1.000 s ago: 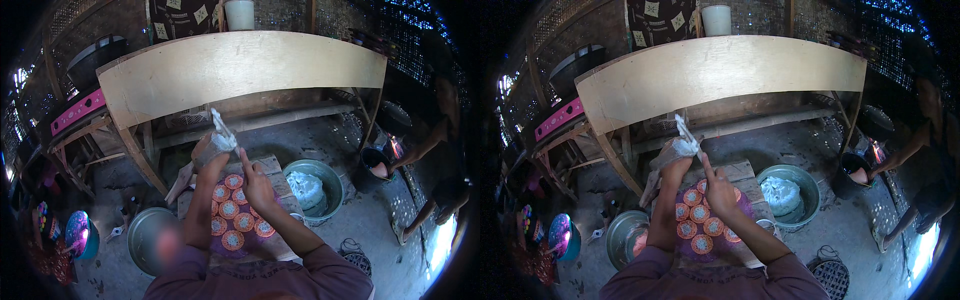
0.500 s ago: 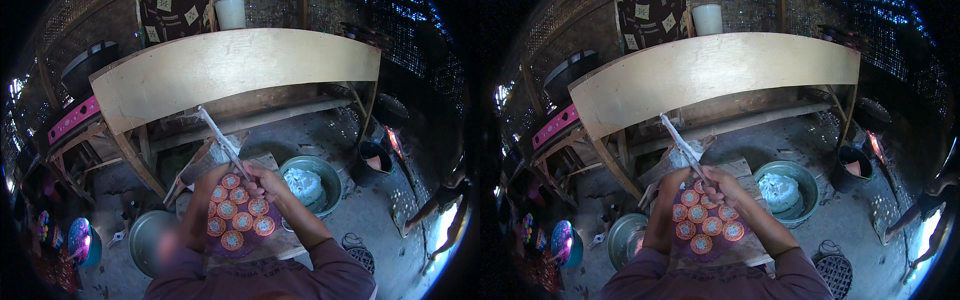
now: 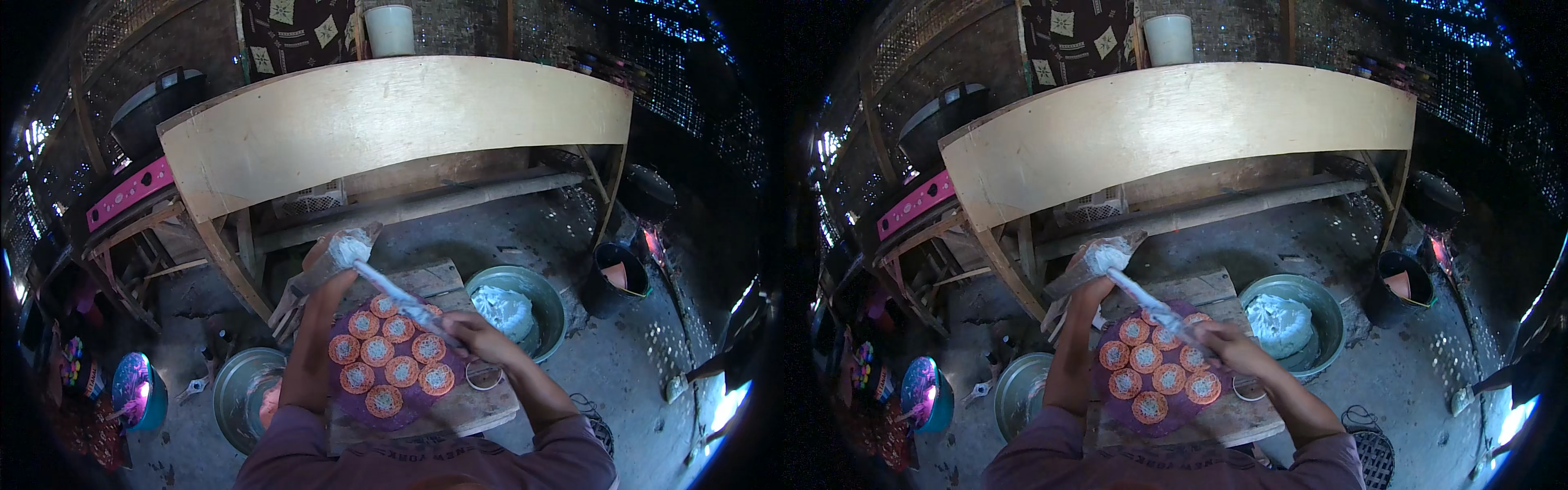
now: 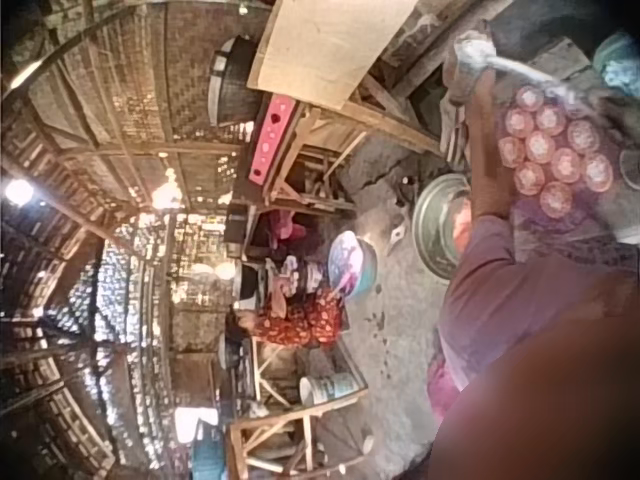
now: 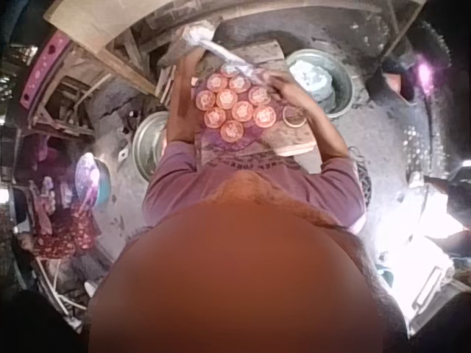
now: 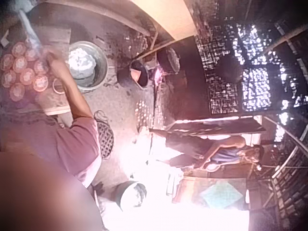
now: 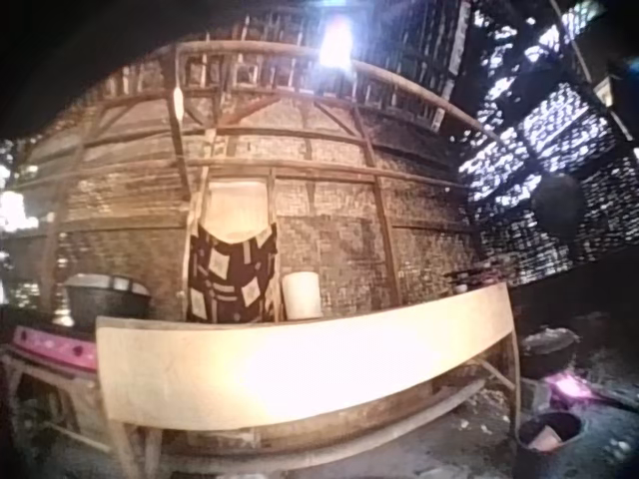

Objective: The person scoops pink paste into a piping bag and pipes circular patterns onto a purple mat. They then use a small tool to apply white paste into the center of each circle, creating a layered decorative pattern.

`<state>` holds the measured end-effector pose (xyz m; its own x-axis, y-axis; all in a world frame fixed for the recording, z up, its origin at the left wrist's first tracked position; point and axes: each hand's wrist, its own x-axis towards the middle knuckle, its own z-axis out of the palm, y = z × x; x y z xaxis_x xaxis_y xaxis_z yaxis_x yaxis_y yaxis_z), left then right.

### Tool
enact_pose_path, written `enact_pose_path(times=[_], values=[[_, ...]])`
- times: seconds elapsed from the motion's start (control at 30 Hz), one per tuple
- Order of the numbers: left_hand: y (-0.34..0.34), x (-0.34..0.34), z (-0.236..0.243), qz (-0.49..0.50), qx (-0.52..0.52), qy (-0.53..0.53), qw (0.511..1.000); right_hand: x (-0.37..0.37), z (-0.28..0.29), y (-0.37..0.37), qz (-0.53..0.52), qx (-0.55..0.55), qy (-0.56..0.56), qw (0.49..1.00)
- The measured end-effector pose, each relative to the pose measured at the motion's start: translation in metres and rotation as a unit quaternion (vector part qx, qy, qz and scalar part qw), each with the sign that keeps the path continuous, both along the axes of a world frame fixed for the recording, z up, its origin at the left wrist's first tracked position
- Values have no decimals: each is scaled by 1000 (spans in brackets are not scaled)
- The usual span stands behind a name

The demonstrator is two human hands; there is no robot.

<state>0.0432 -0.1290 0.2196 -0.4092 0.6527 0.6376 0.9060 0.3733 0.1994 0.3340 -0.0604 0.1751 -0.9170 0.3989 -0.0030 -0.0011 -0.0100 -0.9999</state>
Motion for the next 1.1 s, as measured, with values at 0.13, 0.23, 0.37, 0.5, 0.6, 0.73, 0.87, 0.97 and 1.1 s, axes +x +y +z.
enact_pose_path(times=[0.13,0.23,0.37,0.5,0.6,0.73,0.87,0.97,1.1], values=[[-5,10,2,2,22,1,1000,-5,6,13,-200,390,55,897],[1,18,-5,-78,101,-81,988,-22,-7,7,-235,427,-25,873],[13,8,-21,-58,122,-12,991,-37,-33,-10,-236,389,88,886],[12,-9,-32,-115,144,-14,983,-29,-36,-24,-201,321,79,922],[10,-17,-27,-120,169,46,977,-9,-18,-17,-91,130,27,987],[4,-9,-10,-144,124,234,953,13,24,31,22,-46,-160,986],[0,17,0,-172,-10,254,952,4,56,41,-82,649,-129,746],[3,27,5,-184,29,194,963,-2,72,27,-79,740,-114,658],[-2,32,-1,-218,-17,165,962,-3,81,15,-10,801,-78,593]])
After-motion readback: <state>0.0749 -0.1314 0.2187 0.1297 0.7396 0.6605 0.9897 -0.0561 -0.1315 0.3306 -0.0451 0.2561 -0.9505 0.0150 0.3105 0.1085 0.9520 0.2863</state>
